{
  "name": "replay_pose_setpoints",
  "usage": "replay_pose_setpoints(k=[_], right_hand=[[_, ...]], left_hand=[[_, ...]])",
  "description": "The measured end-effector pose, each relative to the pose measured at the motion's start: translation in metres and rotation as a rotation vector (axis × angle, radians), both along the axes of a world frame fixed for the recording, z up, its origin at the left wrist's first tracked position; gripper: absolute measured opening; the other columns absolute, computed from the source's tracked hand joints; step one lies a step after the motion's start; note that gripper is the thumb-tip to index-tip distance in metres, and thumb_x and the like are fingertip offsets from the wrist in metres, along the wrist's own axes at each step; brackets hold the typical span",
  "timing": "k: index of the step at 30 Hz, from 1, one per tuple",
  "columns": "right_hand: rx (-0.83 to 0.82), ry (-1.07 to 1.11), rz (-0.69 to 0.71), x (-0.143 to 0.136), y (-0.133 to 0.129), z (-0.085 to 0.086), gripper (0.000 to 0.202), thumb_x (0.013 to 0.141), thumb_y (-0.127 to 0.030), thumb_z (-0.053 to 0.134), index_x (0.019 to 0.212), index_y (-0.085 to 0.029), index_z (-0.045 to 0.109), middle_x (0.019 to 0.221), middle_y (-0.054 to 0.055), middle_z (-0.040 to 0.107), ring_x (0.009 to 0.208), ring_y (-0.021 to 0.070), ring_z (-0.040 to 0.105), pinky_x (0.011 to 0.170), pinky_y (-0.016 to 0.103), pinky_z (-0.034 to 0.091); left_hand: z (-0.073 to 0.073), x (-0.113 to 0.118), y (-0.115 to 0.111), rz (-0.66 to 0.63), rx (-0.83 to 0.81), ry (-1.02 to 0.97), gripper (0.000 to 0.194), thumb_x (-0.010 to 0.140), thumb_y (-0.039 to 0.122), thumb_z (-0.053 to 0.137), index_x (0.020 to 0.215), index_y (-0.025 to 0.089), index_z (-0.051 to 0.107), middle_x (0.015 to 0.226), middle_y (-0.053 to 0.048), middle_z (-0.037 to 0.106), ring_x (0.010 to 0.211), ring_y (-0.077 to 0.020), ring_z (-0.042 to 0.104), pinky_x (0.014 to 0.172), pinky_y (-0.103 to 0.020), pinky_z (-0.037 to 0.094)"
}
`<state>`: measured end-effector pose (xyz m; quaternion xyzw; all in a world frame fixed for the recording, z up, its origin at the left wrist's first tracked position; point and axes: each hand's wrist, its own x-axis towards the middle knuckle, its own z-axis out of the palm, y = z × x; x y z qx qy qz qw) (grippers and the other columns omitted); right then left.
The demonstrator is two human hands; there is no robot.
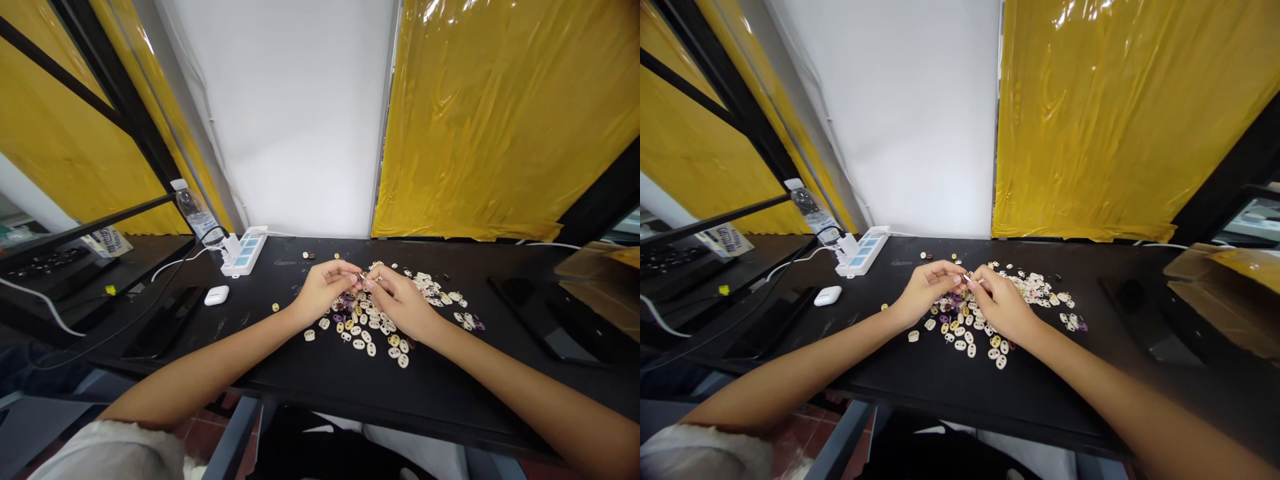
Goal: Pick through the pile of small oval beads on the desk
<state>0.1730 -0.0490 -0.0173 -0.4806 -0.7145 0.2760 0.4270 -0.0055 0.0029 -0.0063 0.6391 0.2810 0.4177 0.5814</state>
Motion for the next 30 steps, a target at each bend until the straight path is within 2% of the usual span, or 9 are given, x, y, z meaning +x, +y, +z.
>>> replay_pose_setpoints(k=[9,13,19,25,30], right_hand=[[-0.021,-0.067,-0.100,0.004,0.003,0.001,0.017,0.096,-0.036,0.041,0.092,-0.023,0.052,0.052,-0.007,0.045,0.047,0.0126,0.040,0.050,0.025,0.030],[-0.033,-0.080,-0.117,0.005,0.004,0.000,0.016,0.095,-0.034,0.041,0.093,-0.023,0.052,0.051,-0.007,0.045,0.046,0.0127,0.040,0.049,0.025,0.029],[-0.047,-0.104,-0.137,0.006,0.005,-0.002,0.016,0.094,-0.033,0.041,0.099,-0.024,0.054,0.051,-0.007,0.046,0.045,0.0130,0.040,0.048,0.025,0.029],[-0.054,-0.117,-0.128,0.007,0.007,-0.004,0.021,0.095,-0.035,0.041,0.106,-0.025,0.056,0.051,-0.007,0.046,0.045,0.0133,0.042,0.048,0.025,0.029],[-0.045,-0.129,-0.124,0.009,0.009,-0.007,0.023,0.095,-0.035,0.041,0.108,-0.026,0.057,0.051,-0.006,0.046,0.046,0.0138,0.042,0.048,0.025,0.029]], left_hand=[[-0.005,-0.001,0.010,0.009,-0.025,0.047,0.022,0.077,0.025,0.073,0.094,0.011,0.069,0.081,-0.005,0.070,0.076,-0.0145,0.067,0.074,-0.029,0.055],[-0.005,-0.002,0.015,0.016,0.038,0.072,0.019,0.078,0.023,0.070,0.094,0.012,0.071,0.080,-0.003,0.069,0.069,-0.0112,0.062,0.069,-0.026,0.052],[-0.004,-0.006,0.018,0.022,0.164,0.162,0.017,0.079,0.019,0.067,0.094,0.013,0.072,0.091,-0.006,0.070,0.068,-0.0099,0.059,0.066,-0.024,0.050],[0.000,-0.007,0.015,0.018,0.318,0.256,0.017,0.084,0.018,0.061,0.096,0.013,0.072,0.096,-0.008,0.072,0.089,-0.0173,0.065,0.081,-0.030,0.051],[-0.003,-0.008,0.017,-0.003,0.372,0.288,0.018,0.085,0.019,0.060,0.097,0.013,0.072,0.097,-0.009,0.072,0.093,-0.0191,0.066,0.086,-0.032,0.052]])
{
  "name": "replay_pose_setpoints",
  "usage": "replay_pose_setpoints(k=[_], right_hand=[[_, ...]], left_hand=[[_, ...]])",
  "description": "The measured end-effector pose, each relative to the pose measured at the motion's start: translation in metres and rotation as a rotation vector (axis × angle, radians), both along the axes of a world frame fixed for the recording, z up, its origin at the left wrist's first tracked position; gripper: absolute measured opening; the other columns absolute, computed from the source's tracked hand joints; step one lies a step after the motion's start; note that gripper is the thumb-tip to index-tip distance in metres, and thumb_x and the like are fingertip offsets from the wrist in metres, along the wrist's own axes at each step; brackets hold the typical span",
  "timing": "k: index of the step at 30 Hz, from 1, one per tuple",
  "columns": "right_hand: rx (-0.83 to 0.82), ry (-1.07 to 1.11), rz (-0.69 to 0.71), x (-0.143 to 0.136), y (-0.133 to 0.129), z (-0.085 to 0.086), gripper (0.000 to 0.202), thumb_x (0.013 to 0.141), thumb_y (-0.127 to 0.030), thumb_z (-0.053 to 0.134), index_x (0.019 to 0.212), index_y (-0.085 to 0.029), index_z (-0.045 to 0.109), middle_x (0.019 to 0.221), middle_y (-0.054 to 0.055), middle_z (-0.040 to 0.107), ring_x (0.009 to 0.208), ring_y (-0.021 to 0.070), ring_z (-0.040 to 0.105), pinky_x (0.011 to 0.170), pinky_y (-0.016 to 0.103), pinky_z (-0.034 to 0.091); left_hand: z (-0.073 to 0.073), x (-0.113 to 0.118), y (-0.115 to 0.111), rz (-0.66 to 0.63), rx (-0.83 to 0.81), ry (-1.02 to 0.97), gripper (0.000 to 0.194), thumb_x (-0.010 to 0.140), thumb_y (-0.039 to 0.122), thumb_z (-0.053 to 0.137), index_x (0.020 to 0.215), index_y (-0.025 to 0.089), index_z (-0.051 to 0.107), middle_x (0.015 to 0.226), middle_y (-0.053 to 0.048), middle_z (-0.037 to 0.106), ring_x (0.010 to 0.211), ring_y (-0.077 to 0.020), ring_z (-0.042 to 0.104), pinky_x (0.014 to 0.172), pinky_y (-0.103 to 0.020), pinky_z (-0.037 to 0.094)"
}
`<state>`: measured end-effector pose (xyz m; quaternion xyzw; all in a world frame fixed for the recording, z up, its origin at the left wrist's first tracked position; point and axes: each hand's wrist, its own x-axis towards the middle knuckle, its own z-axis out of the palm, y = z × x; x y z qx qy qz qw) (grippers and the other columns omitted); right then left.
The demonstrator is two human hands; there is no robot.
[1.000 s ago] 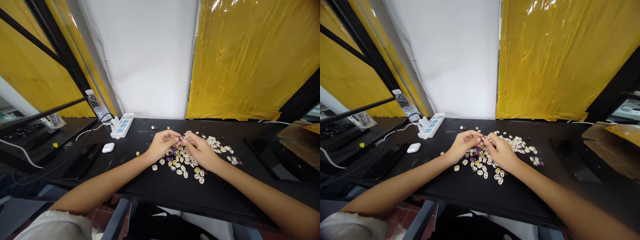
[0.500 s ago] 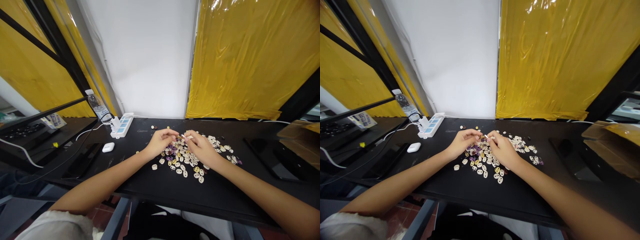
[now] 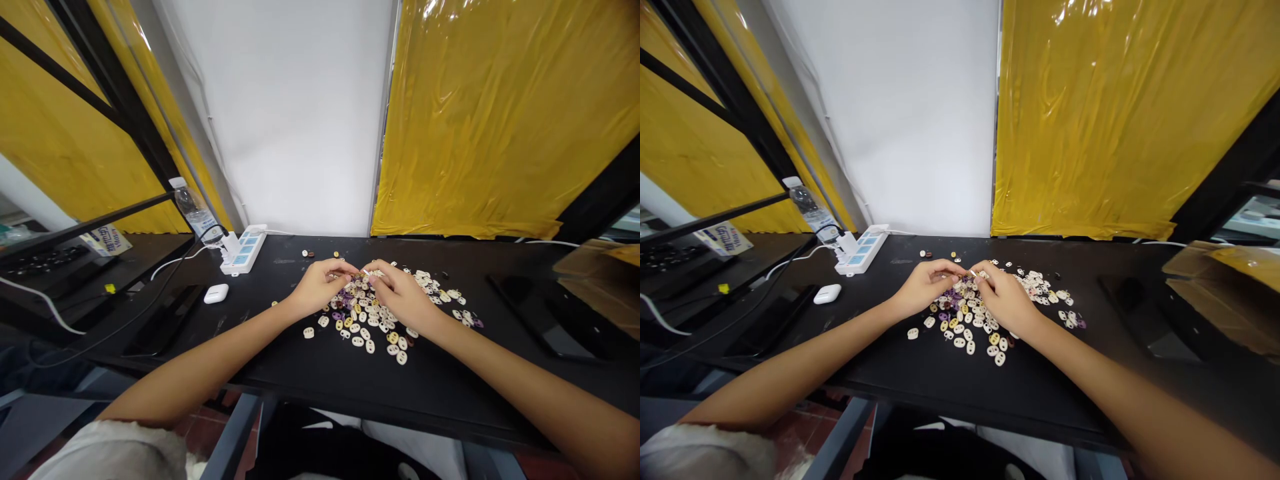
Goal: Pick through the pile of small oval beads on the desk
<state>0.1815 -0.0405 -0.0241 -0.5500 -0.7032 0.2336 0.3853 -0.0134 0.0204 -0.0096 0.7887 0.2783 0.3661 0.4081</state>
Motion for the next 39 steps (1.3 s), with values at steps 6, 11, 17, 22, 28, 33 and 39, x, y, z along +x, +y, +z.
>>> replay_pose_setpoints(k=[6,11,17,22,28,33,39], right_hand=[[-0.008,-0.005,-0.015,-0.001,-0.001,0.002,0.022,0.094,-0.034,0.042,0.107,-0.025,0.056,0.052,-0.006,0.048,0.046,0.0139,0.044,0.049,0.025,0.031],[-0.018,-0.003,-0.013,-0.001,-0.002,0.004,0.021,0.093,-0.033,0.043,0.106,-0.025,0.057,0.054,-0.006,0.051,0.047,0.0137,0.045,0.050,0.025,0.032],[-0.027,-0.021,-0.021,-0.002,-0.004,0.004,0.021,0.093,-0.034,0.043,0.107,-0.024,0.056,0.053,-0.006,0.050,0.045,0.0135,0.043,0.048,0.025,0.031],[-0.036,-0.023,-0.020,-0.002,-0.005,0.006,0.022,0.093,-0.034,0.042,0.107,-0.024,0.055,0.055,-0.005,0.052,0.046,0.0136,0.044,0.049,0.025,0.032],[-0.047,-0.025,-0.025,-0.003,-0.004,0.006,0.021,0.093,-0.034,0.042,0.107,-0.024,0.055,0.056,-0.005,0.053,0.045,0.0134,0.044,0.049,0.026,0.032],[-0.055,-0.022,-0.007,-0.003,-0.004,0.005,0.020,0.094,-0.035,0.043,0.106,-0.024,0.055,0.055,-0.006,0.051,0.046,0.0134,0.043,0.049,0.026,0.031],[-0.013,-0.010,0.125,-0.007,-0.009,0.007,0.021,0.095,-0.040,0.045,0.093,-0.023,0.057,0.055,-0.006,0.044,0.048,0.0122,0.040,0.049,0.025,0.028]], left_hand=[[-0.002,0.001,0.000,0.018,0.015,0.022,0.018,0.085,0.018,0.060,0.098,0.012,0.071,0.098,-0.009,0.072,0.091,-0.0181,0.067,0.083,-0.030,0.052],[0.011,-0.005,0.000,0.035,0.040,0.107,0.018,0.085,0.019,0.059,0.099,0.013,0.070,0.098,-0.009,0.072,0.087,-0.0164,0.066,0.076,-0.028,0.052],[0.045,-0.039,0.009,-0.304,-0.061,0.599,0.015,0.080,0.023,0.067,0.091,0.014,0.072,0.081,-0.004,0.073,0.073,-0.0136,0.066,0.067,-0.023,0.049],[0.062,-0.056,0.006,-0.398,-0.214,1.013,0.022,0.069,0.030,0.077,0.084,0.016,0.070,0.074,-0.001,0.072,0.058,-0.0129,0.062,0.053,-0.021,0.044],[0.054,-0.049,-0.001,-0.450,-0.105,1.063,0.014,0.066,0.022,0.077,0.073,0.015,0.066,0.068,0.000,0.068,0.061,-0.0129,0.060,0.054,-0.021,0.042],[0.053,-0.047,0.000,-0.429,-0.117,0.924,0.010,0.072,0.024,0.073,0.074,0.015,0.068,0.064,0.000,0.065,0.058,-0.0114,0.058,0.053,-0.020,0.040],[0.039,-0.037,0.008,-0.327,-0.144,0.473,0.024,0.083,0.035,0.067,0.089,0.013,0.072,0.078,-0.004,0.070,0.069,-0.0122,0.060,0.063,-0.023,0.045]])
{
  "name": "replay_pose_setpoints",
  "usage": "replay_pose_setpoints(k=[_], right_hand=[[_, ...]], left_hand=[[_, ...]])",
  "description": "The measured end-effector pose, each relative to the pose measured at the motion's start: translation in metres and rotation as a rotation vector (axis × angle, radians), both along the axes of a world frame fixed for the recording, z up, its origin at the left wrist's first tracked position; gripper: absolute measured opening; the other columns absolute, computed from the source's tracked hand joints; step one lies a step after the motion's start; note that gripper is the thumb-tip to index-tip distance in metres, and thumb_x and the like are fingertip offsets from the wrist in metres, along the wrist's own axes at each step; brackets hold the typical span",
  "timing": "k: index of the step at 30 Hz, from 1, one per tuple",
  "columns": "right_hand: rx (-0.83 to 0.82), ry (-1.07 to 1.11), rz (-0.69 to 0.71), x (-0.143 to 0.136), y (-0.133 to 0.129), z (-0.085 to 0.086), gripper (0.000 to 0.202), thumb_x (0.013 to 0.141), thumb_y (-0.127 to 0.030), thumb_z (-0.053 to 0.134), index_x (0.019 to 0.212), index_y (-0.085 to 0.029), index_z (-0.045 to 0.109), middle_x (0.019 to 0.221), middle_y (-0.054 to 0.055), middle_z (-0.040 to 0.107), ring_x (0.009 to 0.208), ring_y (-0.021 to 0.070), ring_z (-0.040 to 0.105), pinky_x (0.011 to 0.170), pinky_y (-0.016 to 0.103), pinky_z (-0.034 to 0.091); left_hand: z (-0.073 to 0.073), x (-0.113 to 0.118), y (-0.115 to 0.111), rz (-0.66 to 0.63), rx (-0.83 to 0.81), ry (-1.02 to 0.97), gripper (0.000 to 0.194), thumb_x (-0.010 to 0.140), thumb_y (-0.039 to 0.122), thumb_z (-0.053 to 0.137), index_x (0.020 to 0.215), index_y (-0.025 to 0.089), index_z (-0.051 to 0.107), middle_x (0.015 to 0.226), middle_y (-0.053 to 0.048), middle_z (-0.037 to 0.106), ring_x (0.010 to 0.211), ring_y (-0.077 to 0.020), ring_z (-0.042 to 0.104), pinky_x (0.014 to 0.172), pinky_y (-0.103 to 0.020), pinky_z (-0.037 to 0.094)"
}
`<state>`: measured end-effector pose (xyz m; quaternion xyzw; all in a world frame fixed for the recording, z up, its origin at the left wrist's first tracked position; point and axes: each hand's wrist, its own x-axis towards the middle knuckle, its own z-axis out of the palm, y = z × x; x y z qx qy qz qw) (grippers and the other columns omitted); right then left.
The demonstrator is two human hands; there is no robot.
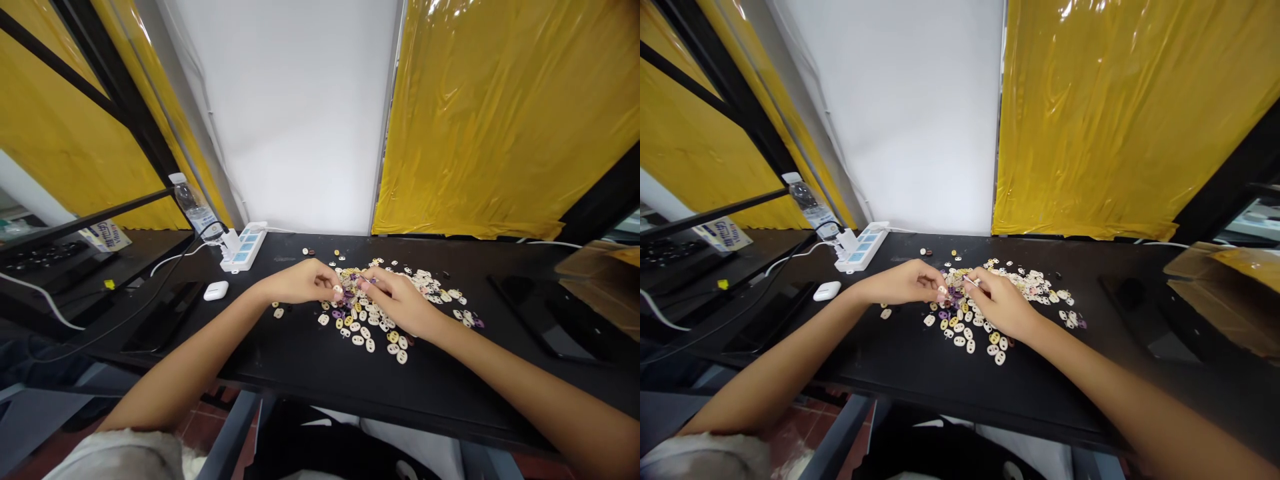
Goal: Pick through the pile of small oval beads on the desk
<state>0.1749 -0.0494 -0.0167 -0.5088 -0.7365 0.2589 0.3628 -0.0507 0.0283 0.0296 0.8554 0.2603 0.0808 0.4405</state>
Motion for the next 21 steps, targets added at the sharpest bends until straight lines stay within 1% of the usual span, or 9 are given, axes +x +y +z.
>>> replay_pose_setpoints(k=[4,7,11,17,19,21], right_hand=[[0.005,-0.020,0.045,-0.004,-0.003,0.000,0.021,0.091,-0.041,0.052,0.090,-0.022,0.059,0.055,-0.006,0.045,0.049,0.0119,0.040,0.050,0.025,0.028],[0.022,-0.021,0.008,-0.005,-0.003,-0.002,0.020,0.089,-0.040,0.054,0.086,-0.021,0.060,0.054,-0.005,0.045,0.049,0.0118,0.041,0.050,0.025,0.029],[0.068,-0.049,-0.015,-0.003,-0.001,-0.004,0.018,0.088,-0.035,0.055,0.078,-0.020,0.057,0.055,-0.005,0.045,0.051,0.0119,0.041,0.052,0.026,0.030],[0.080,-0.038,-0.002,-0.005,0.000,-0.001,0.024,0.087,-0.032,0.054,0.068,-0.021,0.046,0.056,-0.005,0.041,0.053,0.0115,0.039,0.052,0.025,0.029],[0.083,-0.022,-0.008,-0.006,0.000,0.000,0.025,0.087,-0.031,0.055,0.066,-0.020,0.045,0.056,-0.005,0.040,0.053,0.0113,0.039,0.052,0.025,0.028],[0.077,-0.006,-0.016,-0.006,0.000,0.001,0.024,0.087,-0.031,0.055,0.067,-0.020,0.047,0.056,-0.005,0.040,0.052,0.0111,0.038,0.051,0.025,0.027]], left_hand=[[-0.011,0.009,-0.002,0.034,-0.117,-0.084,0.028,0.085,0.037,0.065,0.097,0.013,0.072,0.080,-0.006,0.069,0.069,-0.0128,0.061,0.063,-0.024,0.048],[-0.014,0.015,-0.008,0.032,-0.171,-0.105,0.026,0.088,0.036,0.062,0.097,0.013,0.072,0.085,-0.007,0.070,0.072,-0.0131,0.063,0.067,-0.026,0.051],[-0.013,0.020,-0.014,0.033,-0.130,-0.114,0.028,0.091,0.037,0.058,0.094,0.013,0.071,0.084,-0.007,0.070,0.070,-0.0122,0.061,0.065,-0.024,0.051],[-0.013,0.023,-0.017,0.061,-0.069,-0.100,0.026,0.092,0.035,0.056,0.094,0.013,0.069,0.083,-0.006,0.068,0.071,-0.0127,0.060,0.062,-0.023,0.050],[-0.013,0.024,-0.017,0.071,-0.060,-0.105,0.027,0.091,0.036,0.056,0.094,0.013,0.070,0.081,-0.005,0.067,0.071,-0.0126,0.060,0.062,-0.023,0.049],[-0.014,0.023,-0.016,0.084,-0.046,-0.125,0.027,0.091,0.037,0.057,0.093,0.013,0.070,0.078,-0.004,0.066,0.070,-0.0124,0.059,0.062,-0.022,0.048]])
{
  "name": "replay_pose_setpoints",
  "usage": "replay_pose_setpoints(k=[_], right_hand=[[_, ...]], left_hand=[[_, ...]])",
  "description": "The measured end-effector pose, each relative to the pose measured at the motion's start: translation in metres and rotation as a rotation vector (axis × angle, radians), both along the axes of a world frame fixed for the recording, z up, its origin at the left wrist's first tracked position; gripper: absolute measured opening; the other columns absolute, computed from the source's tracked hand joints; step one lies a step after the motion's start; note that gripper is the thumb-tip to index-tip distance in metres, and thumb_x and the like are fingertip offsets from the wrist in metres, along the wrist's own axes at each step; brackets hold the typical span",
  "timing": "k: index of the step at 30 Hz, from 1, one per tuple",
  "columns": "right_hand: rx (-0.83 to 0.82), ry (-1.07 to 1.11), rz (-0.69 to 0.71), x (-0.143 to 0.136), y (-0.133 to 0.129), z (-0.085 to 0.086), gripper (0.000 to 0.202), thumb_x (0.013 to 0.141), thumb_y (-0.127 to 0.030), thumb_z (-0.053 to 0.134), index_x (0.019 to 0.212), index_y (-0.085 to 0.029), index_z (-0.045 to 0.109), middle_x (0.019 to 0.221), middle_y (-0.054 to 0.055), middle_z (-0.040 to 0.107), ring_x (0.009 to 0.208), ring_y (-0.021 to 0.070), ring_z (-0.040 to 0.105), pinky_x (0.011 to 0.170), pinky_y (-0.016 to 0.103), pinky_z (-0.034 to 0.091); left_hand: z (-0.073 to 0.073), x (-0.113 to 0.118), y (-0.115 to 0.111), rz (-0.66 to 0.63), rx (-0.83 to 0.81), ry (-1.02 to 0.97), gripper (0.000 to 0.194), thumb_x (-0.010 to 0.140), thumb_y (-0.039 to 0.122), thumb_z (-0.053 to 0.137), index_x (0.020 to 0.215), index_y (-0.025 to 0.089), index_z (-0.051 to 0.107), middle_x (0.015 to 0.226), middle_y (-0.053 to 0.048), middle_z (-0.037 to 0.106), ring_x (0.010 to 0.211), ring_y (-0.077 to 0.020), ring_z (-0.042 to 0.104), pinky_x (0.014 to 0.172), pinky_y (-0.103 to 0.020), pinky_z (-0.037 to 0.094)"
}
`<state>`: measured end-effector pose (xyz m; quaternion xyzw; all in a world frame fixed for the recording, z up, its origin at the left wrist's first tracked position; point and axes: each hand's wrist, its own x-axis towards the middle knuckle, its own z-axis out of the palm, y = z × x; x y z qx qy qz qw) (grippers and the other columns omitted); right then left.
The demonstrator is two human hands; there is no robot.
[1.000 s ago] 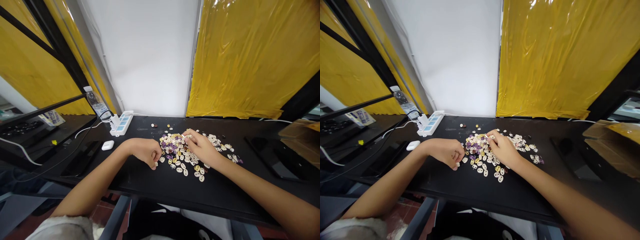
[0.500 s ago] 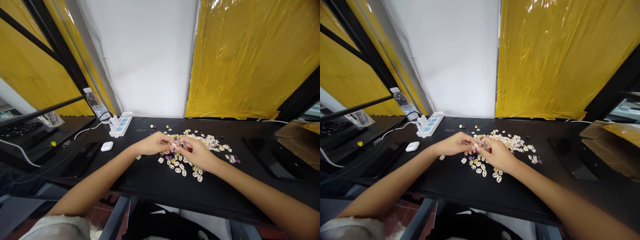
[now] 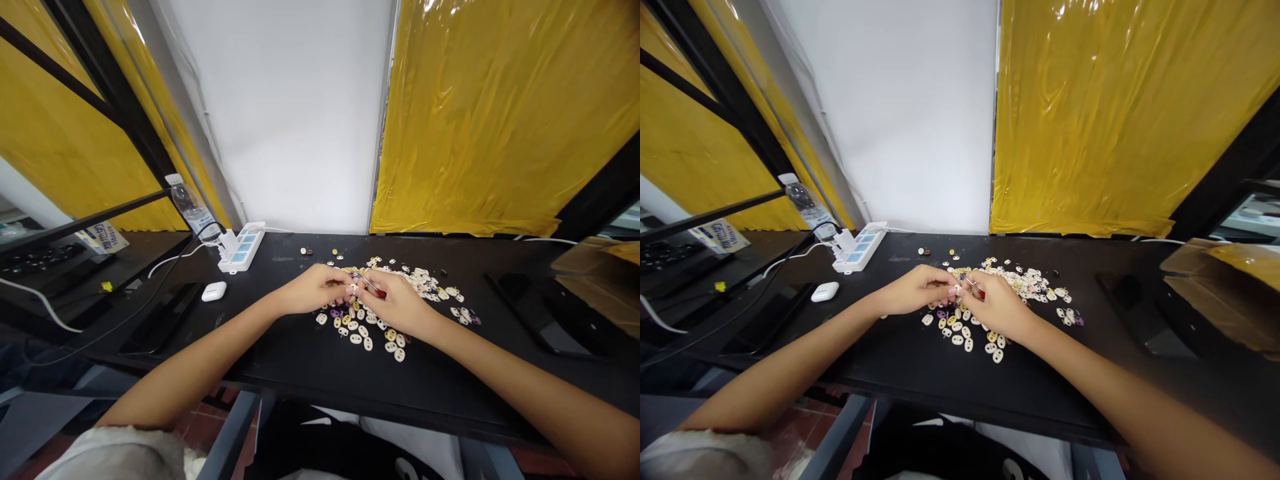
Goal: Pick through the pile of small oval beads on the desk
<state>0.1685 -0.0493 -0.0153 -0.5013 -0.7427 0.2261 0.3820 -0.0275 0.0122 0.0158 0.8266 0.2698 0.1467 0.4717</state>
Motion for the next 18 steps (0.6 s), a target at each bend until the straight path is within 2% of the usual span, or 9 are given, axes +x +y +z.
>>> replay_pose_setpoints(k=[4,9,14,18], right_hand=[[-0.036,0.004,-0.006,0.0026,-0.0011,0.0014,0.021,0.092,-0.036,0.050,0.078,-0.021,0.052,0.053,-0.007,0.038,0.049,0.0113,0.037,0.050,0.025,0.025],[-0.066,-0.070,0.057,0.0062,-0.0050,0.0024,0.017,0.097,-0.033,0.039,0.088,-0.023,0.049,0.060,-0.006,0.045,0.055,0.0133,0.043,0.056,0.025,0.031],[-0.043,-0.130,0.084,0.0051,-0.0067,0.0019,0.014,0.095,-0.031,0.041,0.085,-0.023,0.047,0.062,-0.005,0.049,0.055,0.0137,0.044,0.057,0.026,0.032],[-0.056,-0.138,0.037,0.0046,-0.0060,0.0019,0.015,0.095,-0.031,0.041,0.084,-0.024,0.047,0.060,-0.005,0.052,0.053,0.0139,0.047,0.058,0.026,0.033]], left_hand=[[0.0016,-0.0028,0.0063,0.079,0.037,-0.049,0.027,0.087,0.037,0.063,0.090,0.012,0.073,0.073,-0.003,0.065,0.064,-0.0106,0.055,0.058,-0.021,0.043],[0.0055,-0.0043,0.0105,0.150,-0.086,-0.065,0.022,0.083,0.033,0.067,0.082,0.012,0.071,0.068,-0.002,0.064,0.058,-0.0093,0.054,0.054,-0.021,0.043],[0.0037,-0.0011,0.0082,0.128,-0.169,-0.094,0.019,0.085,0.029,0.063,0.079,0.012,0.070,0.070,-0.002,0.066,0.059,-0.0082,0.056,0.057,-0.020,0.044],[0.0026,-0.0009,0.0082,0.141,-0.168,-0.097,0.021,0.088,0.030,0.060,0.080,0.012,0.069,0.070,-0.002,0.066,0.057,-0.0075,0.055,0.055,-0.020,0.043]])
